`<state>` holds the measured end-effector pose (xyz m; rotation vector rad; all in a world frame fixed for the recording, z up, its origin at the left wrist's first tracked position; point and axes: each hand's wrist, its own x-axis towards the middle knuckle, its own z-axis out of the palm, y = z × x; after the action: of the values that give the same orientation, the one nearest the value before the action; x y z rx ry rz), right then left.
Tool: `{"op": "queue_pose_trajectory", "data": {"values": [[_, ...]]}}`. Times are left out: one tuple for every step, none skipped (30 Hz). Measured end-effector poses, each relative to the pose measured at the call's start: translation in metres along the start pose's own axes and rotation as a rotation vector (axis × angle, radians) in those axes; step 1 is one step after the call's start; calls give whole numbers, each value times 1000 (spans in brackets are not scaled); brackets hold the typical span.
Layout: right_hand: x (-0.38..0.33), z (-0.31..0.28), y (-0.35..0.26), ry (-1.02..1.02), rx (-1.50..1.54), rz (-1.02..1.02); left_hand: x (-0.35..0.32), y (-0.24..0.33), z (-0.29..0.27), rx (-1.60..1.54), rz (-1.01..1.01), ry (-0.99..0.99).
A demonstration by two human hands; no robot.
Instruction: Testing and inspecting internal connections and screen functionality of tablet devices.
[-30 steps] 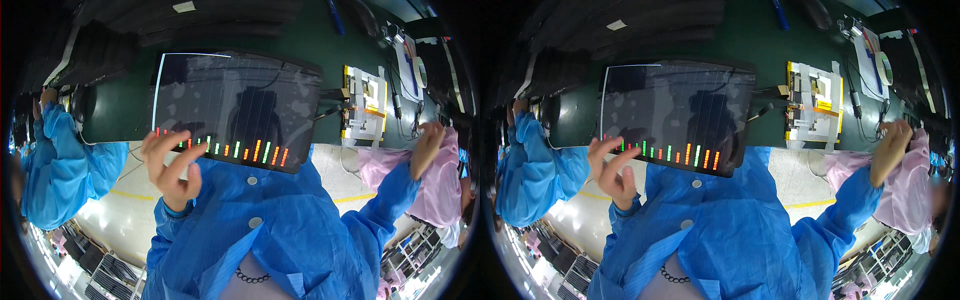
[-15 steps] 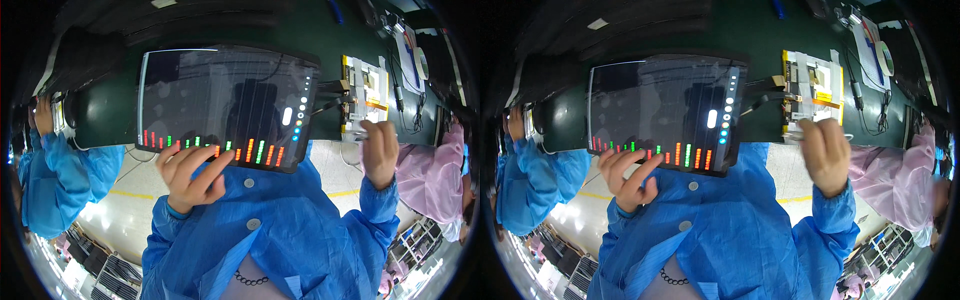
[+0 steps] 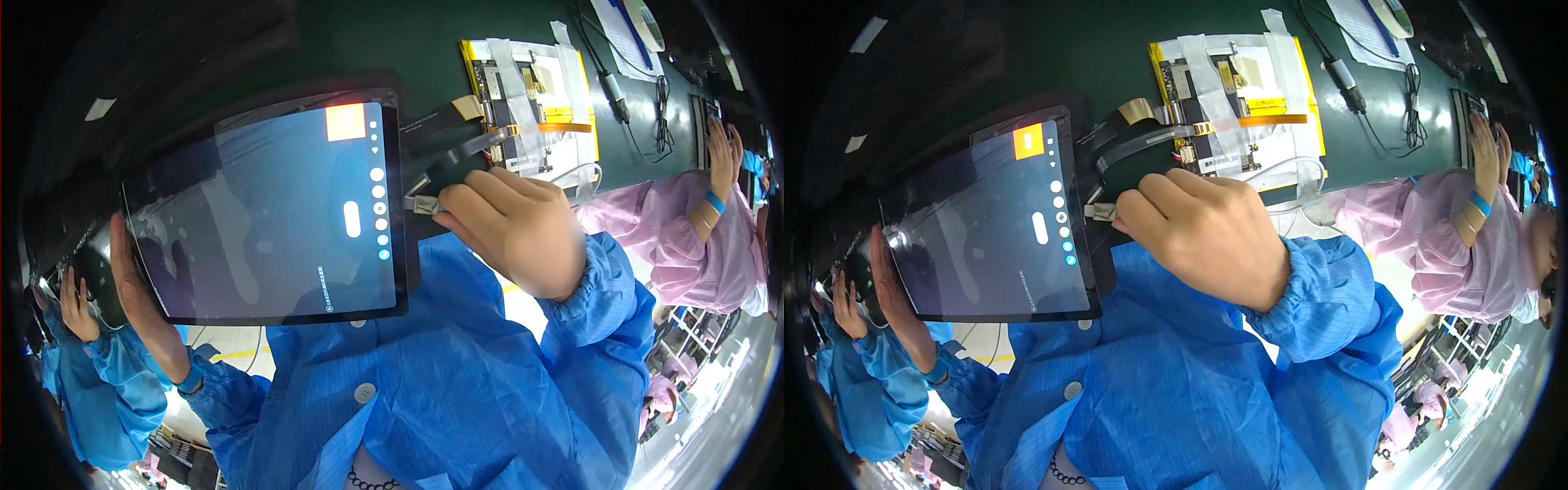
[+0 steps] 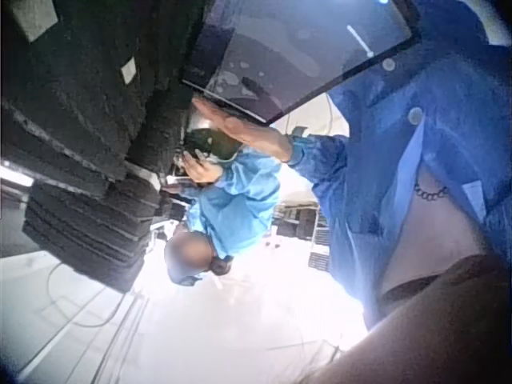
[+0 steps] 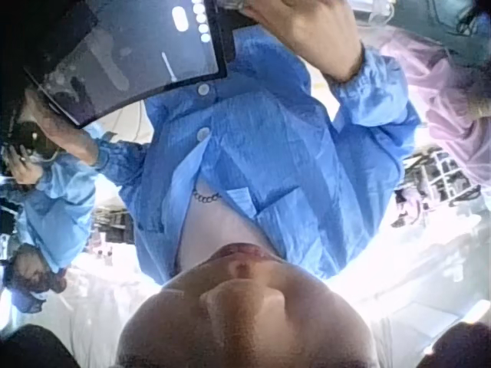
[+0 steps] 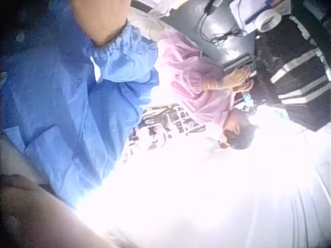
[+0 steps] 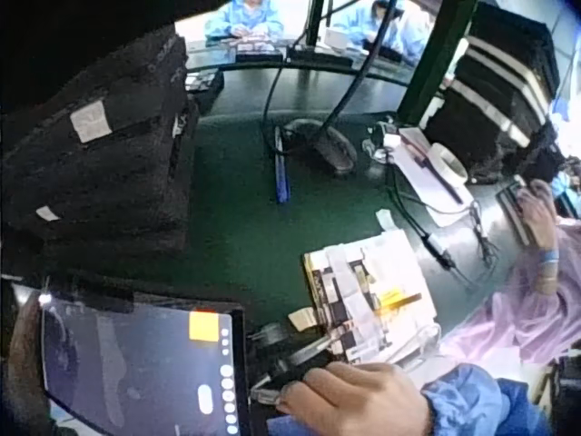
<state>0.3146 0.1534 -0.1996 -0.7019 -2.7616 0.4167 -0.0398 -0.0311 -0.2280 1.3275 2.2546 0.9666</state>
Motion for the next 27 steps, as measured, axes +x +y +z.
{"op": "queue_pose_trajectory", "data": {"values": [[0, 0, 2, -14, 40, -22, -2, 7, 6, 6, -4, -2], [0, 1, 2, -15, 47, -23, -3, 13, 11, -42, -25, 15], [-1, 1, 3, -12, 58, -36, -4, 16, 14, -91, -45, 33], [-1, 0, 3, -8, 74, -56, -6, 18, 12, -80, -53, 38], [-1, -1, 3, -8, 85, -64, -9, 20, 10, -74, -69, 37], [-1, -2, 4, -18, 87, -69, -12, 23, 8, -68, -84, 36], [-1, -2, 3, -26, 77, -64, -11, 22, 9, -68, -82, 35], [-2, -1, 3, -25, 76, -63, -8, 22, 11, -90, -79, 1], [-2, 0, 3, -23, 38, -81, -6, 22, 13, -111, -76, -33], [-1, 0, 4, -21, 7, -103, -7, 24, 13, -107, -78, -31], [0, 1, 5, -20, 10, -105, -7, 26, 13, -135, -82, -39], [1, 2, 7, -14, 16, -130, -6, 27, 13, -164, -86, -47], [3, 3, 9, -11, 20, -156, -6, 27, 13, -164, -89, -44], [3, 4, 11, -13, 21, -160, -6, 27, 13, -158, -83, -37], [4, 5, 12, 0, 47, -172, -5, 27, 13, -153, -76, -28], [5, 6, 13, 14, 73, -187, -5, 28, 14, -153, -77, -23], [5, 7, 14, 14, 72, -193, -5, 30, 15, -215, -88, -27], [6, 7, 14, 22, 79, -196, -5, 30, 16, -277, -98, -30], [6, 7, 13, 29, 87, -199, -6, 30, 15, -277, -98, -23], [6, 7, 12, 30, 86, -207, -7, 30, 14, -336, -117, -39], [5, 6, 12, -8, 50, -200, -7, 30, 13, -394, -136, -54], [6, 4, 12, -42, 16, -195, -5, 31, 8, -390, -135, -40], [7, 2, 10, -36, 17, -209, -3, 32, 3, -289, -112, -86], [7, -1, 7, -39, -14, -217, -2, 34, -2, -188, -92, -131], [8, -2, 6, -41, -51, -225, 2, 35, -4, -186, -89, -112], [9, -3, 5, -34, -54, -241, 7, 39, -7, 87, 32, -104], [9, -3, 3, -19, -75, -234, 11, 45, -9, 362, 148, -96]]}}
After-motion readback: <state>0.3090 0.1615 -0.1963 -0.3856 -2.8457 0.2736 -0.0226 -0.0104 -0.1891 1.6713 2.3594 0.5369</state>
